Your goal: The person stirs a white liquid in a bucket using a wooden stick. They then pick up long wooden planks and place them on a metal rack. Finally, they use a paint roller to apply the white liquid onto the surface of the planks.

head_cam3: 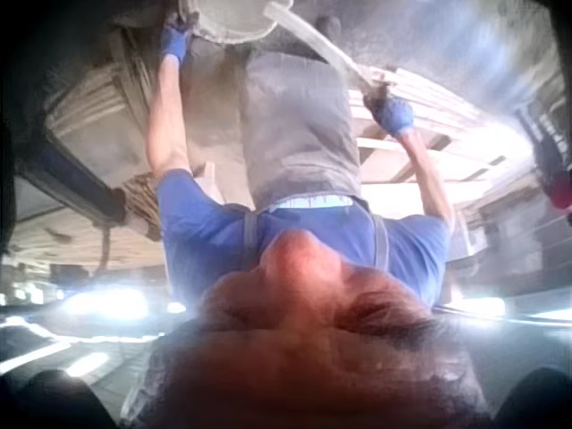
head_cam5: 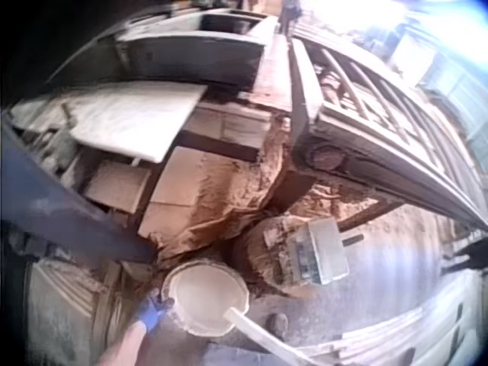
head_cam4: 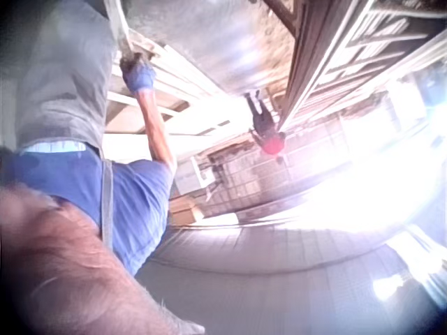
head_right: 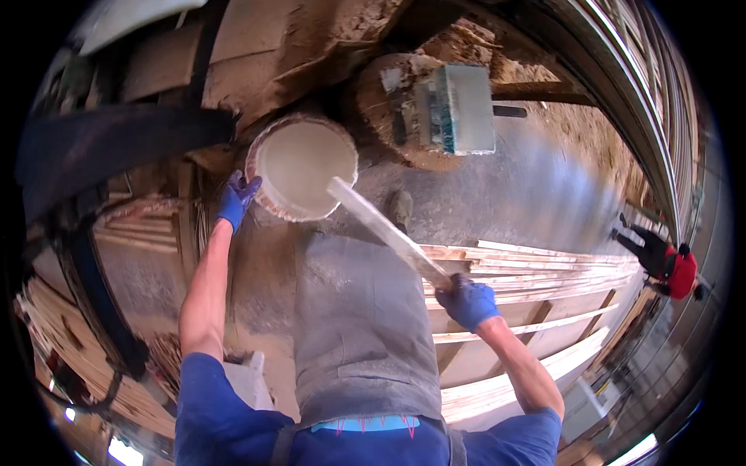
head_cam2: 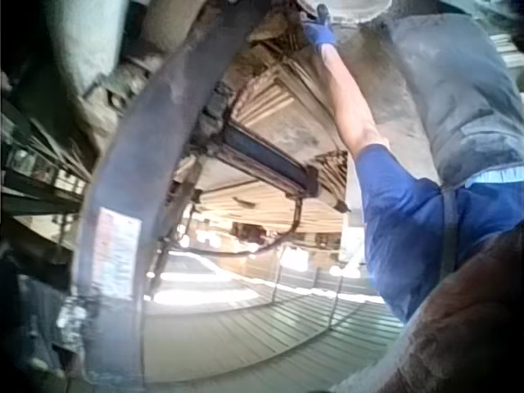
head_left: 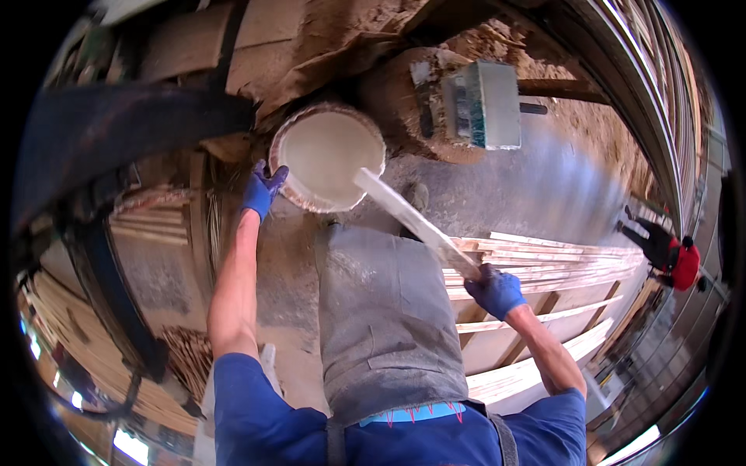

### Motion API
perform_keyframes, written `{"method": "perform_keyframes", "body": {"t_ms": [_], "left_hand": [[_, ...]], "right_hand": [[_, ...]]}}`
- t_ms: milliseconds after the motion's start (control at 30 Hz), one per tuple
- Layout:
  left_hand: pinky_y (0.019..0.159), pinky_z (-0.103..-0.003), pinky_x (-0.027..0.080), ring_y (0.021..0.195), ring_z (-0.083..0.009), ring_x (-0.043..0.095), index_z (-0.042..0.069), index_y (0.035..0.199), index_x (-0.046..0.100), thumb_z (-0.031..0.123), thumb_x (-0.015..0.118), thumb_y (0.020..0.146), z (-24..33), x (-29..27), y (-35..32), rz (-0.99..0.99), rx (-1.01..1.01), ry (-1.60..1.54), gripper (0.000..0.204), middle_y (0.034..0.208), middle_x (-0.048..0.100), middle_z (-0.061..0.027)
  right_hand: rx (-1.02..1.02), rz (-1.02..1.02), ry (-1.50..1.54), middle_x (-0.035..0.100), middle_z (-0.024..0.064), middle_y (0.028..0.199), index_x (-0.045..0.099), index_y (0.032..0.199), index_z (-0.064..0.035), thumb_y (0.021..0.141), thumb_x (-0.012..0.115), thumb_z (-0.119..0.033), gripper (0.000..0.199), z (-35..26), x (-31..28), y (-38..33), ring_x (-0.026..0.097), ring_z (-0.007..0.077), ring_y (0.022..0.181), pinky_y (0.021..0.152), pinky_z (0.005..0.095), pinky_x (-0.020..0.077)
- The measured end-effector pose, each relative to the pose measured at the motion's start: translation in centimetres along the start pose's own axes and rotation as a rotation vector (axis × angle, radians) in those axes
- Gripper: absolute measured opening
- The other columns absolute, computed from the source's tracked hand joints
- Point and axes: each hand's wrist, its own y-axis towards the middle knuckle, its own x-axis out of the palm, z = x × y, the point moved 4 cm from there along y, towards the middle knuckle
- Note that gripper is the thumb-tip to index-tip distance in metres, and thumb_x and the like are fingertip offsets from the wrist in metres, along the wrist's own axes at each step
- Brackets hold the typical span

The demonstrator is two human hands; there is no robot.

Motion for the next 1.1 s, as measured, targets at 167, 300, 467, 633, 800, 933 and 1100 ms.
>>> {"method": "perform_keyframes", "body": {"t_ms": [167,300,467,633,800,933,1100], "left_hand": [[0.102,-0.037,0.043,0.124,-0.0373,0.055,-0.012,0.135,0.046,0.050,0.078,0.076,2.9,4.6,6.4,0.057,0.170,0.164,0.092,0.132,0.056,-0.0306],[0.092,-0.037,0.048,0.106,-0.0293,0.063,-0.009,0.127,0.055,0.035,0.076,0.083,4.4,2.5,7.2,0.062,0.134,0.225,0.066,0.118,0.066,-0.0217],[0.090,-0.047,0.050,0.107,-0.0449,0.062,-0.003,0.117,0.063,0.048,0.063,0.086,5.2,2.0,7.3,0.133,0.178,0.577,0.060,0.113,0.064,-0.0311],[0.079,-0.053,0.052,0.090,-0.0469,0.065,-0.001,0.094,0.067,0.051,0.061,0.084,6.5,3.4,4.6,0.055,0.122,0.638,0.054,0.092,0.066,-0.0321],[0.076,-0.052,0.052,0.089,-0.0471,0.065,-0.003,0.093,0.065,0.043,0.065,0.082,5.8,3.2,2.4,0.032,0.075,0.600,0.048,0.090,0.066,-0.0323],[0.079,-0.052,0.052,0.092,-0.0481,0.064,-0.003,0.099,0.062,0.043,0.068,0.079,5.8,5.0,-0.9,0.031,0.048,0.512,0.051,0.093,0.066,-0.0319],[0.082,-0.050,0.052,0.092,-0.0461,0.065,-0.001,0.101,0.061,0.040,0.067,0.077,8.1,7.1,-6.7,0.115,0.071,0.463,0.048,0.095,0.067,-0.0294]], "right_hand": [[-0.127,0.123,0.038,0.069,0.0213,0.091,0.060,0.102,-0.0041,0.091,0.058,-0.026,0.025,-6.4,-0.8,9.3,0.068,0.0394,0.084,0.069,0.0481,0.0539],[-0.056,0.268,0.048,0.069,0.0201,0.093,0.061,0.095,-0.0051,0.088,0.057,-0.016,0.014,-7.4,4.0,17.1,0.069,0.0394,0.083,0.070,0.0484,0.0548],[-0.114,0.165,0.009,0.068,0.0183,0.093,0.060,0.103,-0.0063,0.081,0.060,-0.011,0.023,-0.4,6.3,11.0,0.068,0.0382,0.083,0.069,0.0480,0.0536],[0.012,0.047,-0.127,0.068,0.0180,0.086,0.059,0.103,-0.0101,0.080,0.062,-0.013,0.024,6.0,5.9,3.8,0.067,0.0380,0.079,0.066,0.0495,0.0522],[-0.187,0.242,-0.003,0.068,0.0196,0.088,0.060,0.098,-0.0086,0.083,0.059,-0.014,0.015,1.5,4.7,10.5,0.068,0.0389,0.080,0.068,0.0498,0.0526],[-0.176,0.289,-0.090,0.068,0.0199,0.085,0.062,0.098,-0.0079,0.083,0.057,-0.010,0.016,2.4,6.5,15.4,0.068,0.0384,0.080,0.069,0.0488,0.0535],[-0.138,0.223,-0.154,0.068,0.0180,0.086,0.062,0.099,-0.0089,0.081,0.063,-0.015,0.019,12.6,6.8,8.0,0.068,0.0378,0.082,0.072,0.0481,0.0532]]}}
